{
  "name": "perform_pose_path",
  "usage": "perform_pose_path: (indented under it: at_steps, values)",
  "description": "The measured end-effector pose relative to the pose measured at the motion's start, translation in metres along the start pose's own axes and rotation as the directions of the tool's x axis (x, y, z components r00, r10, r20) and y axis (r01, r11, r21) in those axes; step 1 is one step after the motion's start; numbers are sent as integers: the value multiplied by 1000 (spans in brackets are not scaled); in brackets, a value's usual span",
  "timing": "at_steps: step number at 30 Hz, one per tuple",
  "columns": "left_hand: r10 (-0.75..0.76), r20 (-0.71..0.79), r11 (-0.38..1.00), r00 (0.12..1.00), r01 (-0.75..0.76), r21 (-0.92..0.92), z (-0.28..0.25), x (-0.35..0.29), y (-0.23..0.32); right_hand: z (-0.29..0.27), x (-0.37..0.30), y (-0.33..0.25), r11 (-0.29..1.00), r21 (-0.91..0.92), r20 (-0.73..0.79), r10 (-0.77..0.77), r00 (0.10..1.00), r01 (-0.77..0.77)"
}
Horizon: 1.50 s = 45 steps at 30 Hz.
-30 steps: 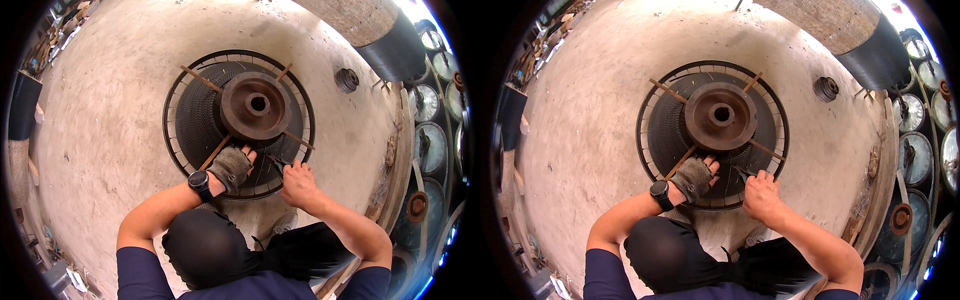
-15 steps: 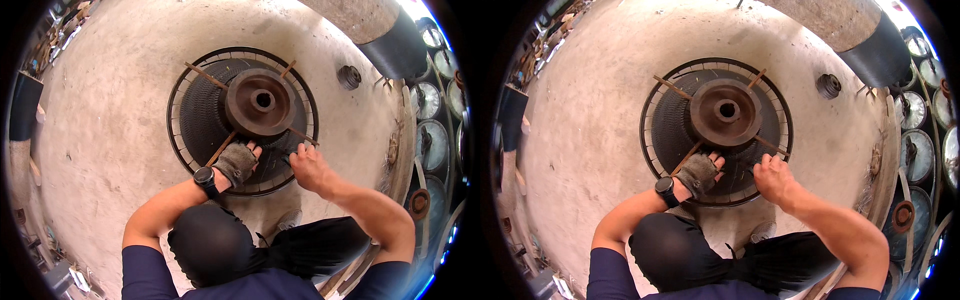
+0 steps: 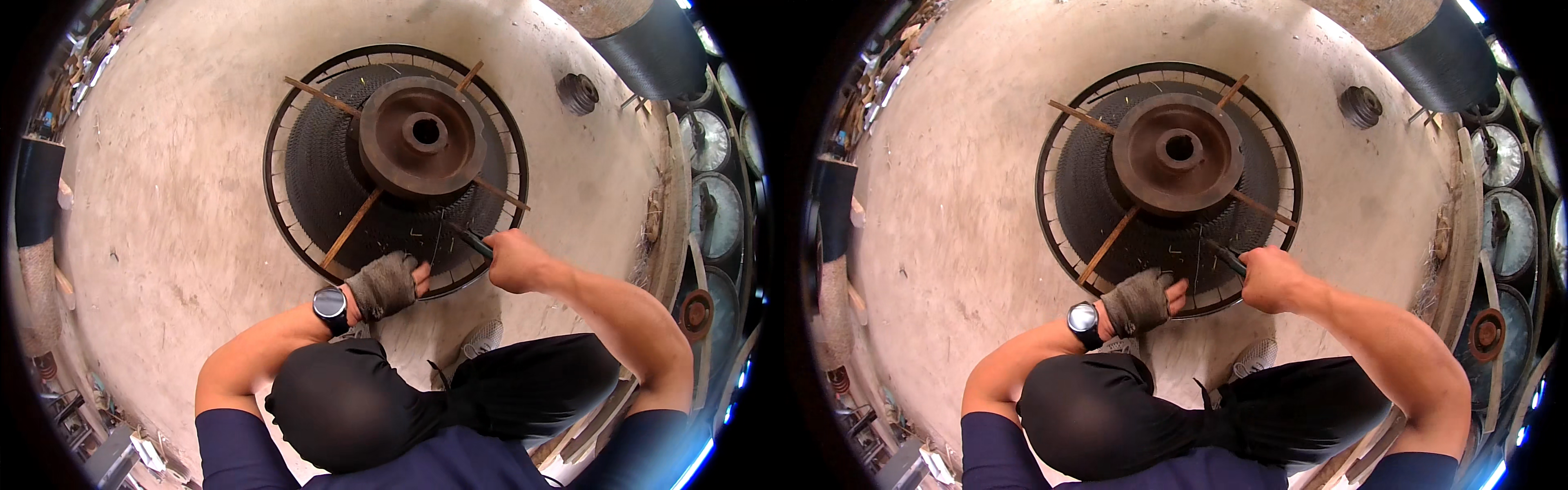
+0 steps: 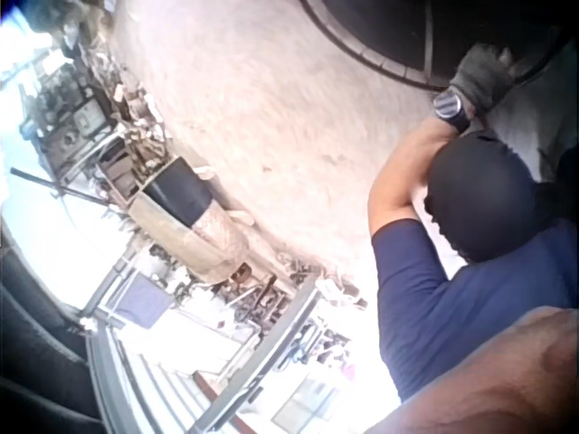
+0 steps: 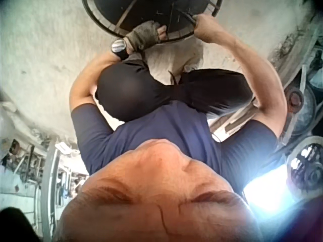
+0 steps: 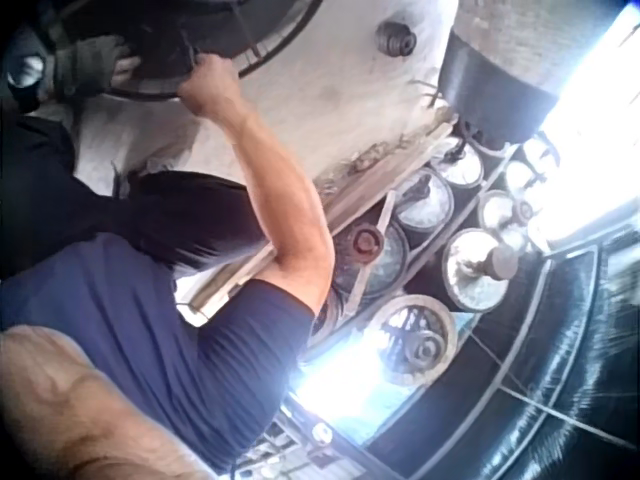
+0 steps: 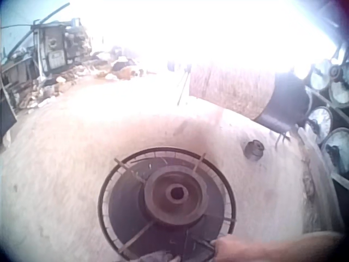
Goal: The person works on a large drum assembly, first using pliers to remove a metal strip from the rim and then using a hammer to drive nails into the edge of a large cylindrical object. The person handles wooden sticks, a metal strip, and a hammer during the process.
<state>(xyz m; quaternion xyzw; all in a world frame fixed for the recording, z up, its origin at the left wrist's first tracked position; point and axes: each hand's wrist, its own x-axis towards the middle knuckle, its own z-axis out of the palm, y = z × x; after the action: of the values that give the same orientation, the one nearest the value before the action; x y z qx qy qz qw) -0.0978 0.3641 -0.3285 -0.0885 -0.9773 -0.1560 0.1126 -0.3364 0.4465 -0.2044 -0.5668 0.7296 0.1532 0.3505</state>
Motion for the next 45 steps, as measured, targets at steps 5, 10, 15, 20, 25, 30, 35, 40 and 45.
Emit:
perform_pose_path:
  at_steps: [5,10,15,20,25,30,35,40,45]
  values:
    - [35,220,996,975,-17,-86,41,-16,16,11,-12,33,959,-271,-227,-144,963,80]
    - [165,8,969,986,-164,187,78,-33,12,25,-32,31,998,-60,-127,0,992,-8]
    - [32,-38,993,999,-28,113,108,-37,12,58,-16,26,992,-51,-365,-129,922,118]
    - [57,-81,995,995,-51,82,94,-29,7,71,-7,15,987,-91,-445,-157,882,130]
    - [14,-145,1000,989,-11,27,90,-21,6,74,-6,-3,998,-54,-308,-58,950,43]
    - [28,-219,998,975,-14,63,88,-11,7,77,-5,-18,995,-101,-241,-40,970,16]
    - [-171,-39,864,984,131,-486,113,-24,1,57,-36,18,974,-150,-170,-196,966,172]
    - [-49,-185,981,982,13,-192,67,1,9,46,-104,46,941,-237,159,-209,965,242]
    - [188,22,982,982,-188,29,72,18,19,72,-99,47,926,-240,204,-247,947,293]
